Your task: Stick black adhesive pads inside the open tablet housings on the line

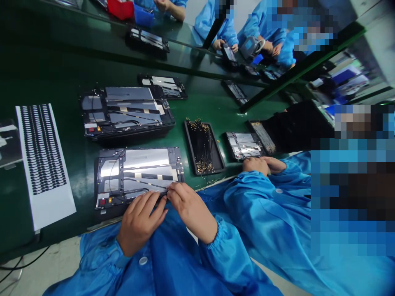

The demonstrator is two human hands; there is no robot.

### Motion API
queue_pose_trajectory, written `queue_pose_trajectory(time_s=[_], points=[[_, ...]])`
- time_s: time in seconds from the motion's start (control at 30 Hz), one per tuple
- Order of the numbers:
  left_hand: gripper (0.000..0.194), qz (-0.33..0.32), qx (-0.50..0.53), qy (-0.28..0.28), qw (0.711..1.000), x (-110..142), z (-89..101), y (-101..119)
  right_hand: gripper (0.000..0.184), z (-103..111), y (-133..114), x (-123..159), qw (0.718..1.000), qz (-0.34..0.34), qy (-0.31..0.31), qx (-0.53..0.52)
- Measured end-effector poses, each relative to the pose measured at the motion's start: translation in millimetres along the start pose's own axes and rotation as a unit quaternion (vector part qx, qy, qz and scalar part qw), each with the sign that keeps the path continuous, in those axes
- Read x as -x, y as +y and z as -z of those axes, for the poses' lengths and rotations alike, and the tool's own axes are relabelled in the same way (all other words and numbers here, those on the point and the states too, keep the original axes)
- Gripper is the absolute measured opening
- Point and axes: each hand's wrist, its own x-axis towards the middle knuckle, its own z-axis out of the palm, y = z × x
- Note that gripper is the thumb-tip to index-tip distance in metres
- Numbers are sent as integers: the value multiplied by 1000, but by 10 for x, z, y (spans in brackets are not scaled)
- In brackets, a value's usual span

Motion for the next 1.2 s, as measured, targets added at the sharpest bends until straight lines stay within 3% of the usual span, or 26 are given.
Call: queue_pose_trajectory(time_s=[0.17,0.27,0.7,0.87,1.0,1.2], points=[[31,5,-4,-6,1000,0,0,9,15,0,170,159,990,-2,83,-116],[31,4,-4,-7,1000,0,9,15,18,-28,224,236,984,-10,98,-151],[33,3,-26,-14,1000,-74,0,15,9,-99,206,130,985,-25,92,-142],[34,-16,-30,-21,999,-55,-5,-12,11,-166,170,171,987,-22,120,-103],[33,-32,-33,-24,999,-34,-1,-36,19,-237,191,259,985,16,164,-59],[32,-26,-36,-20,999,-6,-61,-17,50,-379,208,358,976,91,198,-1]])
